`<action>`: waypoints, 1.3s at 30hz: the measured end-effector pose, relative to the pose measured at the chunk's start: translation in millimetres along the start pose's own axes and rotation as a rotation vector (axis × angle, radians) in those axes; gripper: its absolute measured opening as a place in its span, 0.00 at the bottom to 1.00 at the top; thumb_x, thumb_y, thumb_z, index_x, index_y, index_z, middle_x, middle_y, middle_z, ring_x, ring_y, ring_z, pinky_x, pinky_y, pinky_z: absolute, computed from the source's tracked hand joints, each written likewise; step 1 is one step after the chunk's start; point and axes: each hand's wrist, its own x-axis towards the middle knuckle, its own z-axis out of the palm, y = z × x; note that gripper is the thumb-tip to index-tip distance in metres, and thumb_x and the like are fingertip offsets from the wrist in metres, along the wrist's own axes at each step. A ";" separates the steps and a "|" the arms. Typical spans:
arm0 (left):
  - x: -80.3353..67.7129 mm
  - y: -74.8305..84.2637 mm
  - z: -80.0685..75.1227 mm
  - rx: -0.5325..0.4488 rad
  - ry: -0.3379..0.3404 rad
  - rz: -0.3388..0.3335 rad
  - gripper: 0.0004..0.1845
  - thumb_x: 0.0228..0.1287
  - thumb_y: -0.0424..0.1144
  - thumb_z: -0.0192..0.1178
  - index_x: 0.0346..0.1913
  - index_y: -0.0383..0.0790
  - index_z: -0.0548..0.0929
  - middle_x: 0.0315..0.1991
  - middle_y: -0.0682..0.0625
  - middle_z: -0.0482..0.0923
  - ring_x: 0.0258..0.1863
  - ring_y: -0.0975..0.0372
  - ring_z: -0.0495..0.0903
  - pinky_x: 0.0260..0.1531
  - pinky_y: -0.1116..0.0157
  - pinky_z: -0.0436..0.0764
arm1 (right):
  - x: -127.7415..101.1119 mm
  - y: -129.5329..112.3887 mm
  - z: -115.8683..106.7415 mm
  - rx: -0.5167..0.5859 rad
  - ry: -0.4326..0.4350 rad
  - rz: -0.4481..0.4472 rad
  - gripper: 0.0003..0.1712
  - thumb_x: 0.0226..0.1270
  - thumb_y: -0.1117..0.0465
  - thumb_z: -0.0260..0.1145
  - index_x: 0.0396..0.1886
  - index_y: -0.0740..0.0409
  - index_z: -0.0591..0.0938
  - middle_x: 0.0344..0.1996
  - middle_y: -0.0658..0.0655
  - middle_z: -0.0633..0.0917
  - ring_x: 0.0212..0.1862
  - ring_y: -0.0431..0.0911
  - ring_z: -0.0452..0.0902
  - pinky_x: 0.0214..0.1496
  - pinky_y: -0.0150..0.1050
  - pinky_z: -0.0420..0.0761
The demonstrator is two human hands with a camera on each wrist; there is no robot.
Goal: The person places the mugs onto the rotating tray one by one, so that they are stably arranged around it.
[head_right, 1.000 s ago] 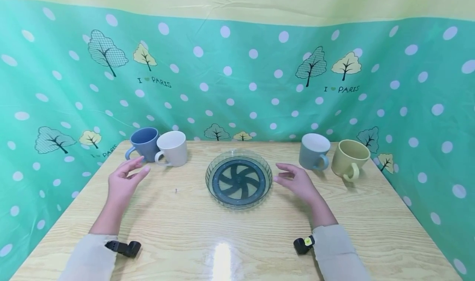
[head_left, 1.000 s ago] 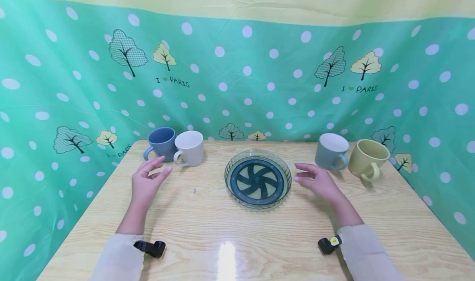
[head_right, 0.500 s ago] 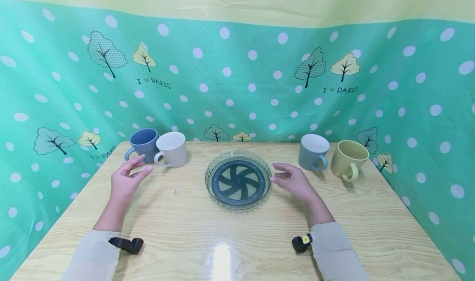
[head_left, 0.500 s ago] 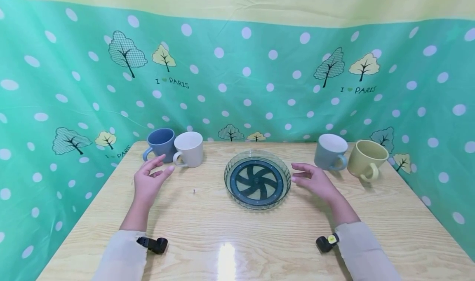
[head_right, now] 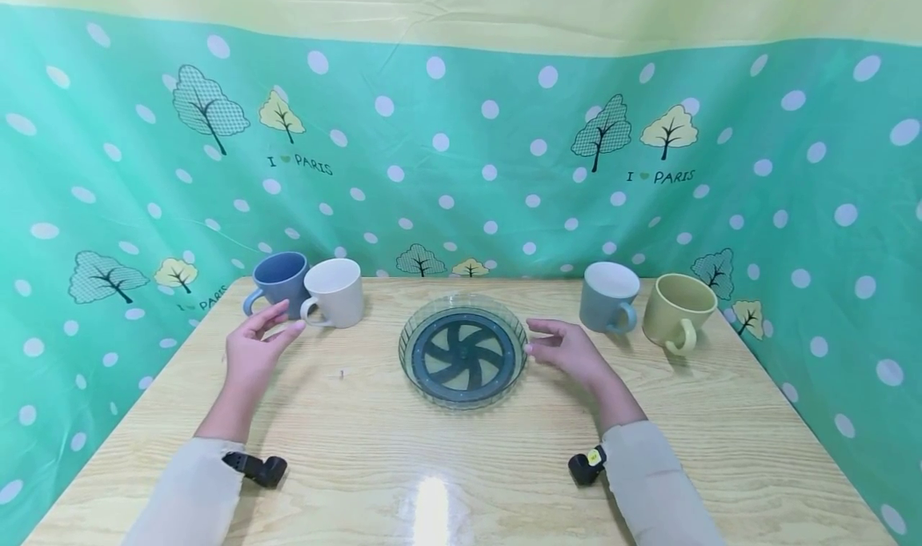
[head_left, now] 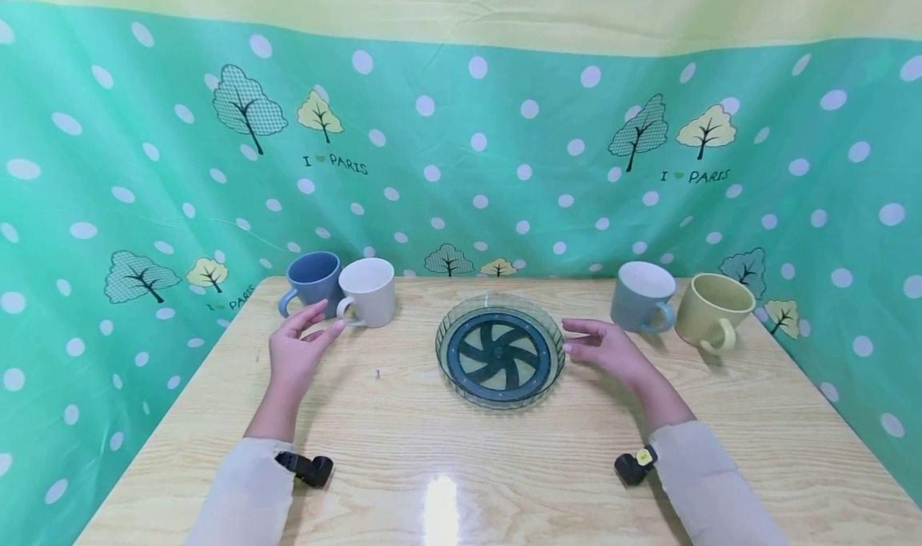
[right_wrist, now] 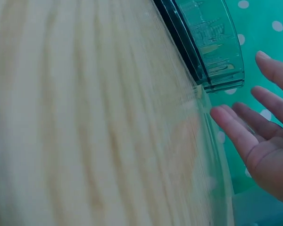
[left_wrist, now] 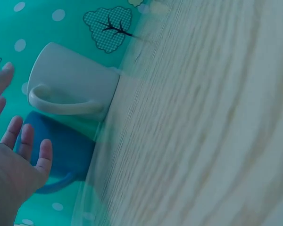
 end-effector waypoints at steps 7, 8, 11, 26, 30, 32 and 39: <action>7.7 -4.3 4.7 -0.035 -0.010 -0.075 0.29 0.56 0.37 0.73 0.61 0.39 0.79 0.59 0.43 0.76 0.59 0.55 0.74 0.48 0.77 0.79 | 4.4 4.1 -1.2 0.145 -0.089 0.043 0.37 0.66 0.69 0.64 0.71 0.73 0.60 0.70 0.73 0.62 0.64 0.66 0.67 0.56 0.44 0.81; 8.7 -4.7 5.4 -0.034 -0.011 -0.083 0.29 0.56 0.37 0.73 0.61 0.39 0.79 0.58 0.43 0.76 0.59 0.55 0.74 0.48 0.77 0.79 | 4.8 4.5 -1.0 0.153 -0.092 0.051 0.37 0.66 0.69 0.64 0.71 0.73 0.60 0.70 0.73 0.62 0.65 0.66 0.67 0.57 0.44 0.81; 11.1 -5.2 7.8 -0.027 -0.006 -0.099 0.28 0.56 0.36 0.73 0.61 0.40 0.79 0.58 0.43 0.78 0.59 0.54 0.75 0.46 0.78 0.79 | 5.3 4.6 -0.1 0.172 -0.097 0.070 0.38 0.66 0.70 0.63 0.71 0.73 0.59 0.70 0.73 0.61 0.65 0.66 0.66 0.58 0.45 0.80; 21.2 -12.7 19.0 -0.024 0.018 -0.150 0.25 0.56 0.34 0.72 0.58 0.38 0.81 0.55 0.43 0.80 0.47 0.65 0.81 0.44 0.75 0.82 | 7.5 5.8 5.3 0.269 -0.130 0.078 0.42 0.64 0.73 0.63 0.74 0.71 0.54 0.71 0.75 0.58 0.67 0.67 0.63 0.57 0.47 0.81; 22.1 -13.1 20.2 -0.044 0.023 -0.154 0.22 0.57 0.32 0.71 0.56 0.36 0.82 0.51 0.40 0.82 0.42 0.67 0.82 0.42 0.74 0.83 | 6.5 4.9 7.4 0.303 -0.131 0.081 0.44 0.63 0.74 0.63 0.74 0.71 0.52 0.72 0.73 0.55 0.69 0.67 0.58 0.57 0.46 0.81; 21.9 -12.5 20.6 -0.047 0.025 -0.155 0.21 0.58 0.32 0.70 0.55 0.35 0.82 0.49 0.39 0.82 0.39 0.69 0.83 0.42 0.73 0.83 | 6.3 5.0 7.8 0.309 -0.128 0.080 0.44 0.63 0.74 0.63 0.75 0.71 0.51 0.73 0.73 0.54 0.70 0.68 0.57 0.57 0.45 0.81; 22.8 -13.2 23.6 0.005 0.032 -0.130 0.20 0.56 0.30 0.71 0.53 0.32 0.82 0.49 0.35 0.82 0.35 0.73 0.81 0.40 0.77 0.82 | 5.5 7.3 8.6 0.295 -0.108 0.090 0.44 0.62 0.75 0.64 0.74 0.70 0.53 0.72 0.73 0.57 0.70 0.67 0.57 0.58 0.45 0.80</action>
